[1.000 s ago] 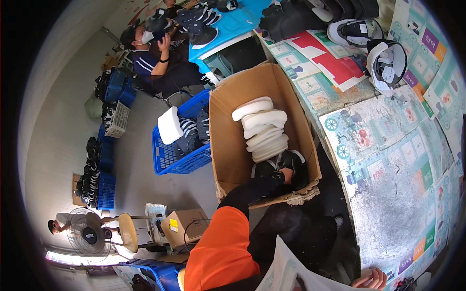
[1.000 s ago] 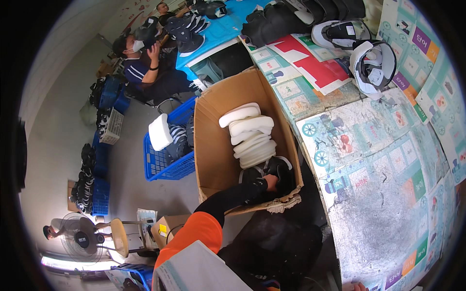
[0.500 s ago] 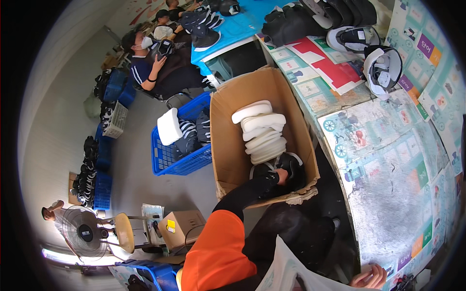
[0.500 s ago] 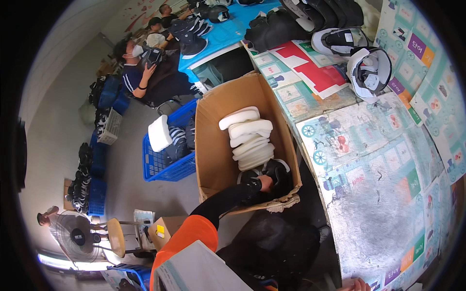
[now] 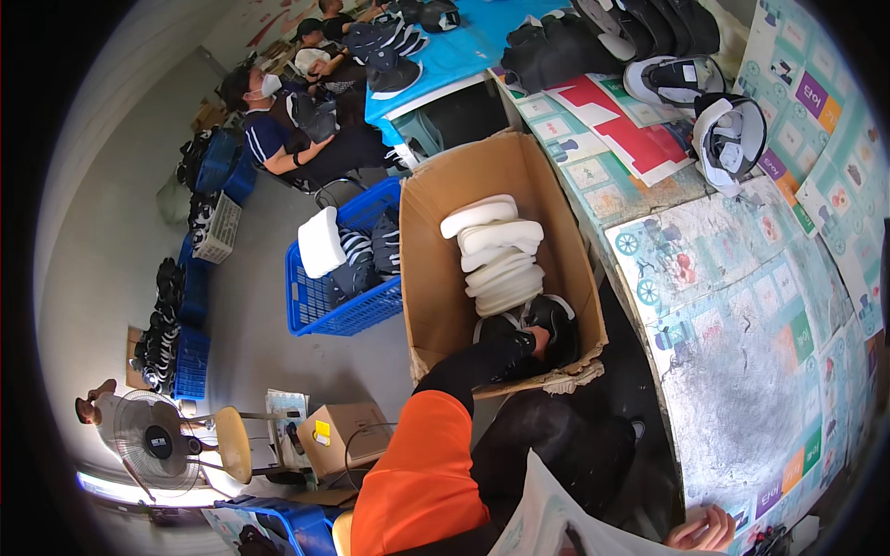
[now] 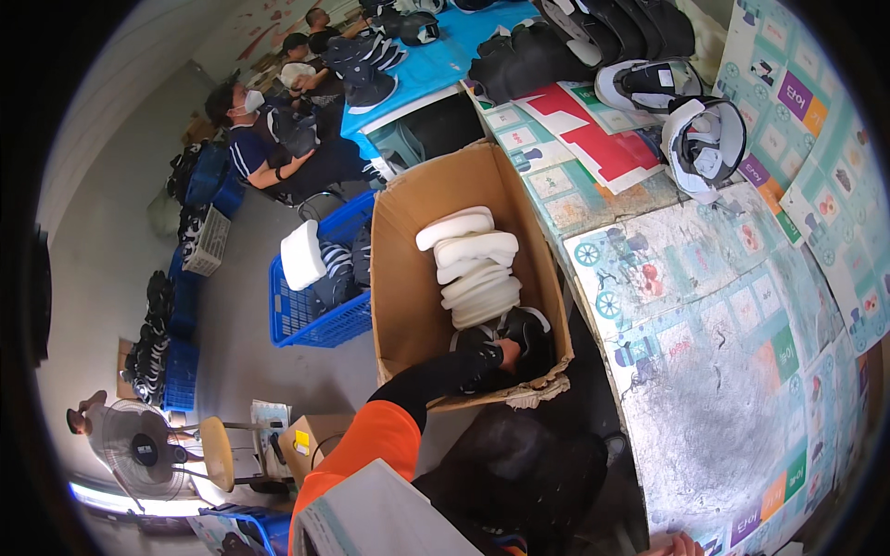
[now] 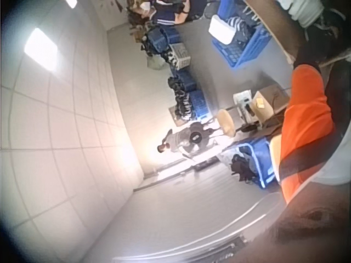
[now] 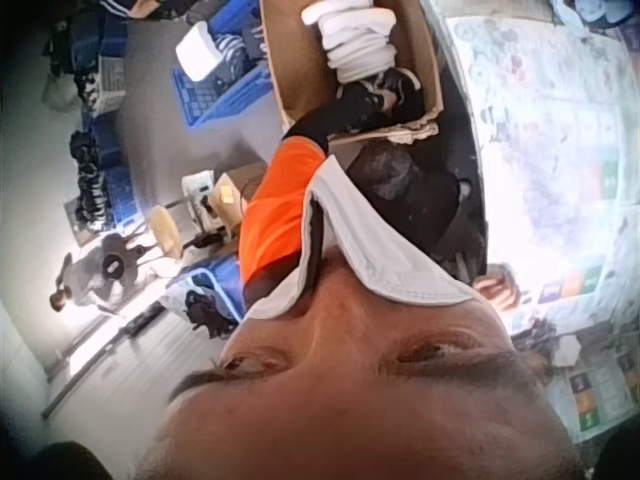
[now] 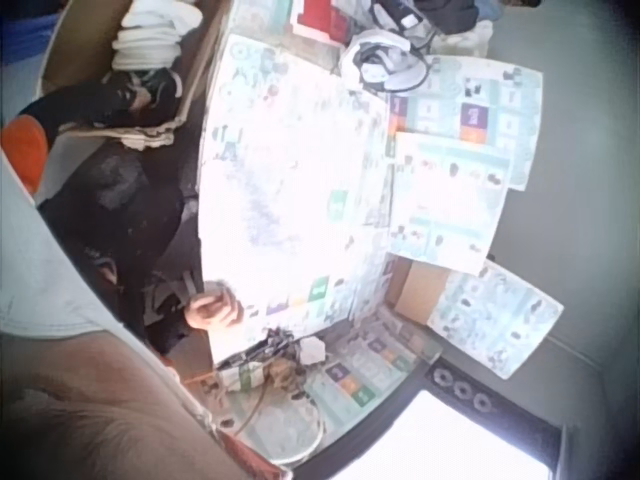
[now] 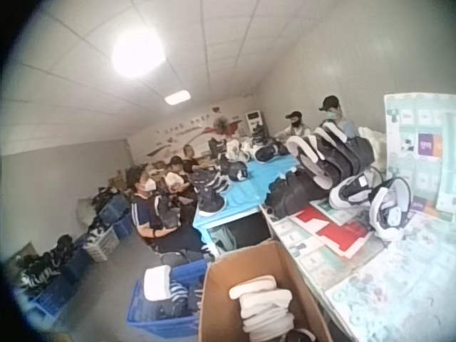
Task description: The person takes shoe components from a box, places them onto a work surface, and applies glue to the edges using a small applicator tool.
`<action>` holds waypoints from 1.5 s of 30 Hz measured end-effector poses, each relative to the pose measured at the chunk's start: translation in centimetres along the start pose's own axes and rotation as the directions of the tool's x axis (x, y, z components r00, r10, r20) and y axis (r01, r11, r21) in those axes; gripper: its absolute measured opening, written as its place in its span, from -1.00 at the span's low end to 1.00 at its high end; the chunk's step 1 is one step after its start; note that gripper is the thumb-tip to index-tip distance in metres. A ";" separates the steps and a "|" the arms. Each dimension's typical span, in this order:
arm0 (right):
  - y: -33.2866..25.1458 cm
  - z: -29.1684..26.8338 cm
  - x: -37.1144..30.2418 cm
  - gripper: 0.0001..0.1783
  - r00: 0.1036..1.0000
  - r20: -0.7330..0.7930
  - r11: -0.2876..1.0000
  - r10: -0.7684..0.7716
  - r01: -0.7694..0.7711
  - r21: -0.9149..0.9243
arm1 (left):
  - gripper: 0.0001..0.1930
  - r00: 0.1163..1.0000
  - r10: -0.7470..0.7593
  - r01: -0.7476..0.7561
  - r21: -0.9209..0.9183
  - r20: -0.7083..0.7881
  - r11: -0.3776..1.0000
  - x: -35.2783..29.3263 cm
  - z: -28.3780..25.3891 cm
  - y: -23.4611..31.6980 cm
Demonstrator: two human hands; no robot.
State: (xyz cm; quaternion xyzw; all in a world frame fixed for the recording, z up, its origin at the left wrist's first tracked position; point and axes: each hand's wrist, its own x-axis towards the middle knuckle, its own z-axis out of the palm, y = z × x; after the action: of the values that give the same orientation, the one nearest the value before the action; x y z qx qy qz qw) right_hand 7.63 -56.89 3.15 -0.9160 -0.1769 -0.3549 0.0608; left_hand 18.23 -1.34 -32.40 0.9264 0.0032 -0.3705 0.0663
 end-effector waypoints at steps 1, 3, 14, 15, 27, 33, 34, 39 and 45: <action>0.0 -0.1 0.0 -0.83 1.000 0.010 1.000 -0.007 0.007 0.011 | -0.49 0.998 0.024 -0.028 -0.074 -0.062 0.997 0.1 0.0 -0.2; 0.7 0.1 -0.6 -0.83 1.000 -0.003 0.999 -0.031 0.031 0.020 | -0.53 0.991 0.034 -0.054 -0.149 -0.128 0.987 0.5 0.7 -0.6; -3.8 -1.0 2.6 -0.83 0.980 -0.024 0.981 0.196 -0.196 0.000 | -0.56 0.969 -0.050 -0.012 -0.247 -0.241 0.969 -0.1 1.2 -0.3; -3.9 -1.1 2.7 -0.83 0.978 -0.029 0.978 0.206 -0.206 -0.023 | -0.56 0.971 -0.027 -0.032 -0.242 -0.240 0.970 -0.1 0.2 0.8; -0.9 0.9 0.8 -0.83 0.998 -0.059 0.990 0.017 -0.009 0.137 | -0.59 0.982 0.025 -0.048 -0.121 -0.187 0.991 0.4 4.8 -6.9; -0.3 -1.4 -0.2 -0.85 0.993 -0.032 0.993 0.118 -0.117 0.019 | -0.56 0.950 0.313 -0.134 -0.917 -0.011 0.375 -10.4 -17.4 3.0; -2.5 -2.2 2.5 -0.80 0.992 -0.045 0.992 0.119 -0.117 0.050 | -0.65 0.826 0.548 -0.228 -0.967 -0.133 0.110 -19.4 -22.7 4.0; -3.4 -1.3 2.4 -0.83 0.991 -0.077 0.991 0.105 -0.098 0.094 | -0.68 0.483 0.153 -0.826 -0.507 -0.862 -0.246 -36.7 -33.4 -3.0; -3.4 -2.1 1.4 -0.77 0.976 -0.114 0.982 0.187 -0.185 0.022 | -0.44 0.451 -0.531 -0.854 -0.174 -0.718 -0.491 -36.2 -43.4 -9.2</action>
State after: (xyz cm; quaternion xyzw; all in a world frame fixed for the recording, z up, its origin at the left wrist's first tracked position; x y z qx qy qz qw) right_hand 6.02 -53.78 5.65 -0.9061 -0.0887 -0.3990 0.1089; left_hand 21.24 14.80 22.50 0.3537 0.0487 0.3201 0.8775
